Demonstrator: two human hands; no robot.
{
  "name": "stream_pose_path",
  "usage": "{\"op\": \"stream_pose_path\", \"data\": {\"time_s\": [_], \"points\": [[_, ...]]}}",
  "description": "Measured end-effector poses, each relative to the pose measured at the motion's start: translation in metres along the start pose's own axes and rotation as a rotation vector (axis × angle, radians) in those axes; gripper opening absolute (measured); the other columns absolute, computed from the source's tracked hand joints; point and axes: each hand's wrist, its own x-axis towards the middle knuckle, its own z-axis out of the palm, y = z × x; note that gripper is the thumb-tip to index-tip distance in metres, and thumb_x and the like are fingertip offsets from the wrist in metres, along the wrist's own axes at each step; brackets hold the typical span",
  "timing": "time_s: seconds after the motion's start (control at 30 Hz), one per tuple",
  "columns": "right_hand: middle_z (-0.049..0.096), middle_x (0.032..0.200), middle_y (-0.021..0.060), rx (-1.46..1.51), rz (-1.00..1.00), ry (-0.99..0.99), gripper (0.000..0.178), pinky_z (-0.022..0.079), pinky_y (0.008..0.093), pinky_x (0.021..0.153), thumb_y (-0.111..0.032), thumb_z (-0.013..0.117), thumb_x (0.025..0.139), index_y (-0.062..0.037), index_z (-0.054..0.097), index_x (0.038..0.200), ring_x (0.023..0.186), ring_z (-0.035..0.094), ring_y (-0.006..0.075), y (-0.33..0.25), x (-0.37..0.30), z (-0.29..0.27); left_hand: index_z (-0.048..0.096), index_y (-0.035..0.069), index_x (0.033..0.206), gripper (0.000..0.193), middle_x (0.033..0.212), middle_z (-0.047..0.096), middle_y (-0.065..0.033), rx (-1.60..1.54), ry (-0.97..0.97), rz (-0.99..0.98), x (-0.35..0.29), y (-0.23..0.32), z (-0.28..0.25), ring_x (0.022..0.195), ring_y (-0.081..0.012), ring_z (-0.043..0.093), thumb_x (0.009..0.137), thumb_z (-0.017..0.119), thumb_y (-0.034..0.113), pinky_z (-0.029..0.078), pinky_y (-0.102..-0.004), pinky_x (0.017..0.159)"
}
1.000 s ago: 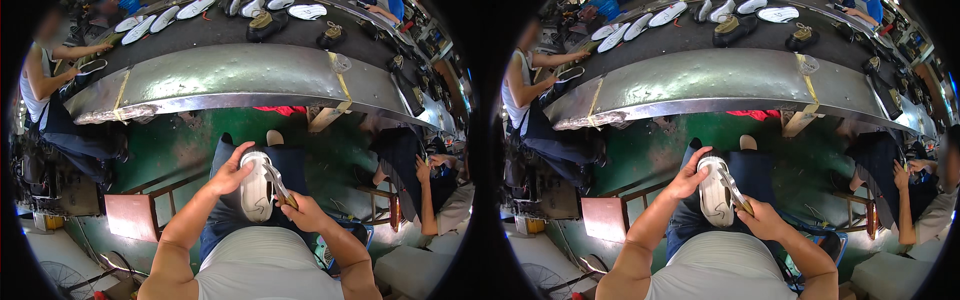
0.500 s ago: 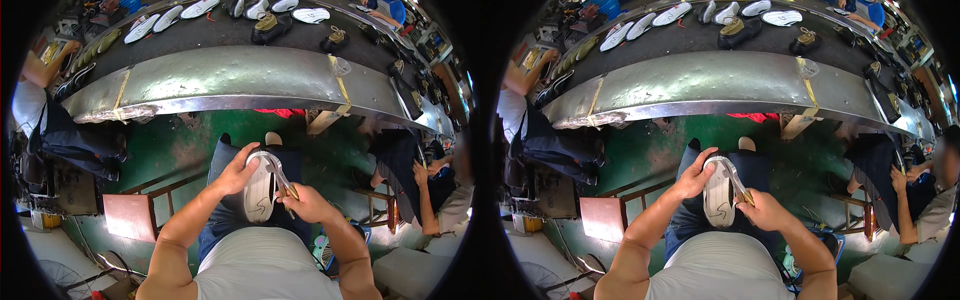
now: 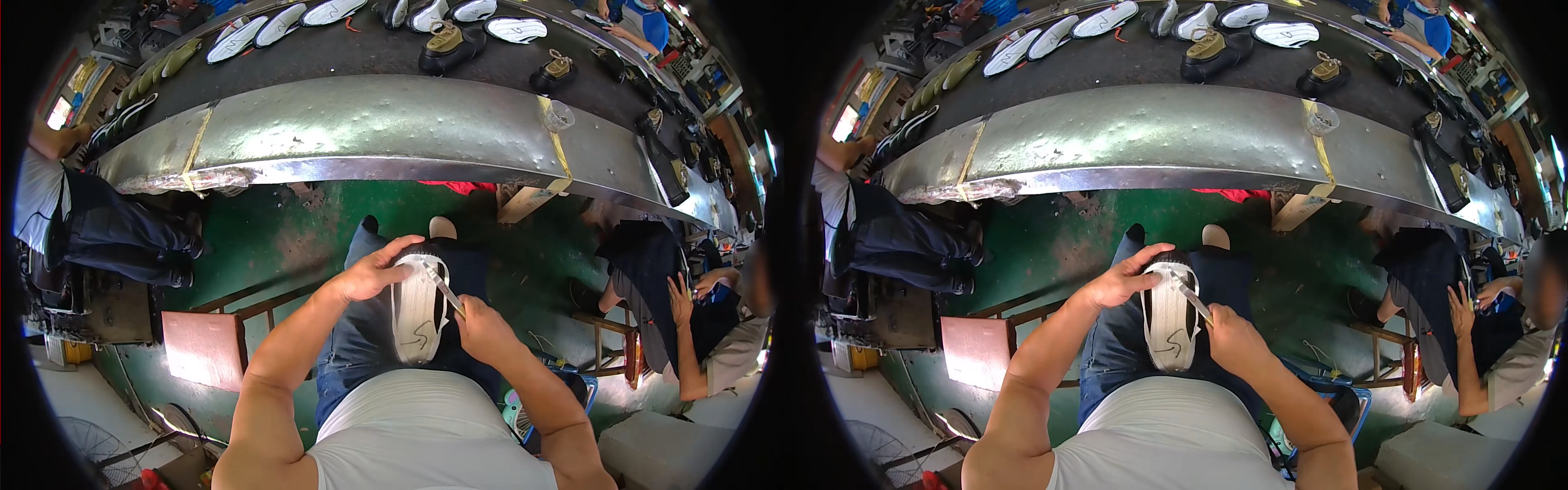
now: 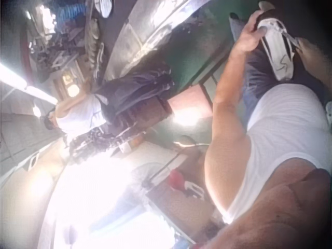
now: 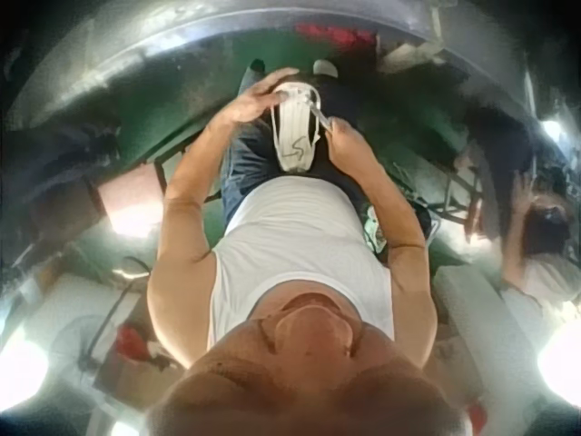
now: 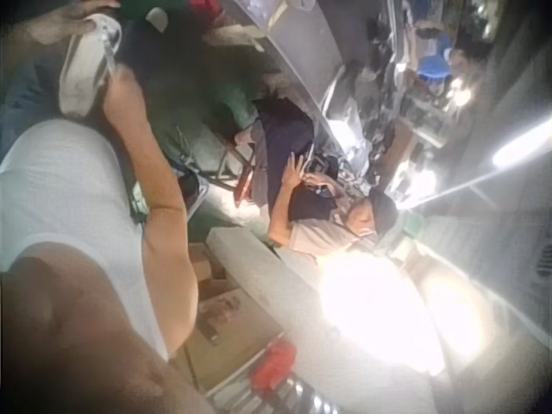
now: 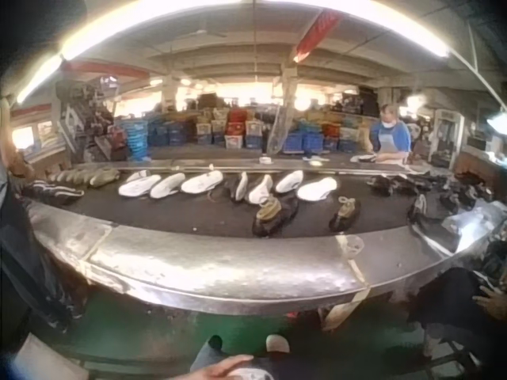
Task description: Manually shaping and tightening a shoe upper onto a last using a handheld tool.
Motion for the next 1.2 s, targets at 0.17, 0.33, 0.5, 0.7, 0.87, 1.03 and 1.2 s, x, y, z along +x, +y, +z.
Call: {"op": "stream_pose_path", "data": {"time_s": [0.17,0.33,0.5,0.7,0.87,1.03,1.2], "points": [[0.068,0.101,0.0203,-0.301,0.090,-0.229,0.017,0.055,0.0442,0.070,-0.015,0.059,0.094,0.0014,0.053,0.098,0.078,0.069,0.0352,-0.012,0.005,-0.033,0.050,0.008,0.142,0.044,0.121,0.062,-0.0036,0.108,0.272,0.001,0.012,-0.020,0.015,0.108,-0.0109,0.057,0.099,0.059,0.010,0.047,-0.0273,0.096],[0.065,0.076,0.0068,0.545,0.206,-0.210,0.018,0.052,0.0297,0.062,-0.016,0.058,0.097,0.0015,0.058,0.101,0.065,0.063,0.0126,-0.023,0.006,-0.060,0.054,0.007,0.137,0.041,0.115,0.065,-0.0040,0.183,0.253,0.024,0.011,-0.010,0.015,0.102,-0.0096,0.059,0.097,0.062,0.009,0.050,-0.0269,0.091],[0.064,0.077,0.0096,0.407,0.309,-0.338,0.033,0.051,0.0352,0.066,-0.030,0.063,0.096,0.0015,0.057,0.104,0.067,0.065,0.0223,0.007,0.032,-0.030,0.029,0.008,0.156,0.078,0.136,0.055,-0.0114,0.285,0.184,-0.096,0.001,-0.006,0.018,0.120,-0.0192,0.055,0.086,0.062,0.002,0.044,-0.0317,0.105],[0.068,0.088,0.0161,0.403,0.384,0.055,0.053,0.053,0.0353,0.072,-0.042,0.077,0.082,0.0028,0.057,0.102,0.079,0.068,0.0225,0.049,0.003,0.056,0.027,-0.001,0.155,0.083,0.144,0.049,-0.0099,0.125,0.187,-0.167,-0.006,-0.048,0.015,0.133,-0.0177,0.046,0.076,0.051,-0.009,0.035,-0.0306,0.112],[0.067,0.081,0.0141,0.595,0.549,-0.036,0.030,0.054,0.0346,0.060,-0.015,0.067,0.082,0.0052,0.056,0.100,0.066,0.067,0.0188,0.052,0.008,0.056,0.018,0.004,0.159,0.092,0.149,0.045,-0.0175,0.017,0.271,-0.237,-0.012,-0.085,0.030,0.136,-0.0234,0.045,0.074,0.052,-0.005,0.033,-0.0302,0.114],[0.067,0.075,0.0147,0.568,0.473,-0.001,0.028,0.054,0.0393,0.065,-0.018,0.066,0.086,0.0044,0.056,0.101,0.068,0.068,0.0278,0.080,-0.021,0.040,0.008,0.003,0.160,0.099,0.153,0.040,-0.0227,0.075,0.219,-0.223,-0.027,-0.088,0.052,0.140,-0.0286,0.041,0.075,0.059,0.003,0.031,-0.0315,0.115],[0.069,0.089,0.0195,0.112,0.185,-0.378,0.034,0.052,0.0469,0.080,-0.016,0.061,0.092,0.0045,0.056,0.119,0.086,0.066,0.0419,0.034,-0.037,-0.029,-0.004,0.003,0.159,0.103,0.154,0.035,-0.0251,0.347,0.251,-0.202,-0.042,-0.108,0.062,0.142,-0.0316,0.038,0.080,0.062,0.008,0.029,-0.0326,0.117]]}}
